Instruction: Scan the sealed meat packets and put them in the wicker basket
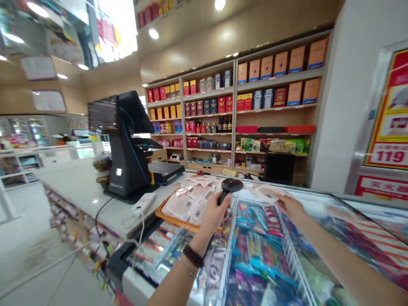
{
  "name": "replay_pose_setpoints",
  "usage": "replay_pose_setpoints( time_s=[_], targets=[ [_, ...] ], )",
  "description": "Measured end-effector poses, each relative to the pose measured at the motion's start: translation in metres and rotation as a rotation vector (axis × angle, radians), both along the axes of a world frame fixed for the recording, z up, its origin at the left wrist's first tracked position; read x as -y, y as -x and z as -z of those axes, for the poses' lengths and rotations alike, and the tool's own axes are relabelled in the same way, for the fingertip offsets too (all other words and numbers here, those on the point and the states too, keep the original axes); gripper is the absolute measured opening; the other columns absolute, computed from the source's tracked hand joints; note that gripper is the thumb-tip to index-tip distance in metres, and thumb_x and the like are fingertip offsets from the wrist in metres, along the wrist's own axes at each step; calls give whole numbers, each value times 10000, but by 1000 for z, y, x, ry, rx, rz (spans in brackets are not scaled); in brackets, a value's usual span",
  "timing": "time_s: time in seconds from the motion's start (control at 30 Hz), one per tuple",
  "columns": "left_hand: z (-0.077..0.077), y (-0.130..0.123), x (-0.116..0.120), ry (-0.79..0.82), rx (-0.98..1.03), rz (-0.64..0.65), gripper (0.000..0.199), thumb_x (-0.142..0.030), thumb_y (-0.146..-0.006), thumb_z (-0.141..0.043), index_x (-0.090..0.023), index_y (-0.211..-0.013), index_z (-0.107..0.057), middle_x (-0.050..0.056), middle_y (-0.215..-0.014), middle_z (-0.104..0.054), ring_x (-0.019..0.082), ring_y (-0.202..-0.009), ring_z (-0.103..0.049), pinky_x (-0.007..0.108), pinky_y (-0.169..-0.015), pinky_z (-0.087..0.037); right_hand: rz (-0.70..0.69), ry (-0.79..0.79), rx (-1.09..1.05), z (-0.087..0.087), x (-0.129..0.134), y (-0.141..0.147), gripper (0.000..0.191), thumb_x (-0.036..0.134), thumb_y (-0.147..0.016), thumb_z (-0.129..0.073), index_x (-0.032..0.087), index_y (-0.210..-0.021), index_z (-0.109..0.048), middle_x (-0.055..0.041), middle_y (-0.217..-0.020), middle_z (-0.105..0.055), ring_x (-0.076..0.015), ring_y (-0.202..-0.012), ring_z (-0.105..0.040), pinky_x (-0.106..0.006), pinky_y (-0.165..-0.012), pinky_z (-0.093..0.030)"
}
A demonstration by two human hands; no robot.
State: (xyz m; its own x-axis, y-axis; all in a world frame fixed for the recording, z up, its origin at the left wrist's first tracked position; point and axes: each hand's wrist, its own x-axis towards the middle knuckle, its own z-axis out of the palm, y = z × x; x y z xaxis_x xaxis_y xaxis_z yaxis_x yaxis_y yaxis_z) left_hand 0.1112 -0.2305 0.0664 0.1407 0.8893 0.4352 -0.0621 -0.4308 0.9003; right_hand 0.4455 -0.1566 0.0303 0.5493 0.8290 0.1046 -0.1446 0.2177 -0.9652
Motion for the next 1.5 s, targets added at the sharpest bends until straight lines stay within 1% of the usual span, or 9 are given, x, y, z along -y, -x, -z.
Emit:
replay_pose_setpoints(
  time_s=[0.17, 0.33, 0.53, 0.7, 0.9, 1.07, 1.2, 1.37, 1.5],
  targets=[
    [-32, 80, -13, -67, -39, -249, 705, -913, -827, -743, -225, -762, -601, -8, -645, -627, 101, -445, -521, 234, -463, -398, -69, 5, -73, -64, -57, 90, 418, 107, -757, -947, 282, -710, -571, 19, -619, -698, -190, -609, -769, -225, -604, -715],
    [-39, 151, -14, -73, -37, -444, 729, -933, -792, -746, -221, -716, -609, 2, -612, -618, 105, -439, -512, 233, -460, -392, -192, 21, -105, -100, -98, 187, 402, 118, -765, -959, 285, -791, -594, 41, -638, -720, -219, -690, -832, -310, -739, -766],
    [-24, 203, -4, -28, -61, -547, 741, -947, -774, -756, -229, -677, -600, -6, -557, -580, 113, -431, -495, 225, -435, -380, -368, 98, -58, -109, -118, 265, 340, 140, -801, -958, 261, -925, -665, 10, -586, -722, -254, -586, -818, -307, -597, -727],
    [-10, 213, -2, 10, -62, -577, 747, -968, -761, -749, -233, -724, -620, -3, -587, -603, 126, -435, -507, 228, -404, -356, -447, 121, -30, -98, -118, 277, 302, 197, -852, -932, 241, -971, -658, -50, -627, -777, -261, -571, -820, -292, -540, -689],
    [-8, 189, -4, -17, -79, -559, 743, -954, -792, -722, -222, -708, -623, -5, -568, -588, 122, -435, -521, 225, -437, -377, -413, 74, -21, -97, -101, 218, 317, 67, -841, -883, 255, -865, -629, -53, -688, -804, -259, -716, -871, -283, -653, -728],
    [-18, 144, 0, -23, -12, -445, 727, -929, -758, -771, -220, -709, -619, -3, -617, -620, 108, -441, -523, 227, -437, -395, -289, 46, 3, -93, -76, 123, 310, 48, -841, -901, 245, -847, -662, -62, -745, -821, -265, -776, -882, -311, -750, -756],
    [-19, 90, 2, 8, 51, -331, 757, -964, -740, -772, -223, -722, -617, -11, -606, -607, 107, -436, -514, 221, -400, -367, -109, 95, -13, -78, -46, 39, 260, 27, -883, -845, 230, -845, -686, -63, -726, -810, -220, -708, -846, -258, -686, -726],
    [0, 8, 1, 30, 87, -112, 780, -989, -779, -764, -226, -760, -604, -22, -607, -611, 95, -422, -514, 210, -404, -368, 93, 153, 32, -49, -3, -52, 236, 43, -887, -815, 232, -810, -697, -40, -710, -791, -188, -674, -789, -249, -662, -695],
    [27, -49, 1, 98, 63, 11, 792, -996, -767, -765, -222, -759, -597, -3, -641, -649, 92, -418, -524, 224, -419, -376, 223, 226, 139, -18, 20, -103, 201, 166, -842, -908, 235, -833, -720, -34, -769, -804, -223, -783, -810, -362, -803, -728]
  ],
)
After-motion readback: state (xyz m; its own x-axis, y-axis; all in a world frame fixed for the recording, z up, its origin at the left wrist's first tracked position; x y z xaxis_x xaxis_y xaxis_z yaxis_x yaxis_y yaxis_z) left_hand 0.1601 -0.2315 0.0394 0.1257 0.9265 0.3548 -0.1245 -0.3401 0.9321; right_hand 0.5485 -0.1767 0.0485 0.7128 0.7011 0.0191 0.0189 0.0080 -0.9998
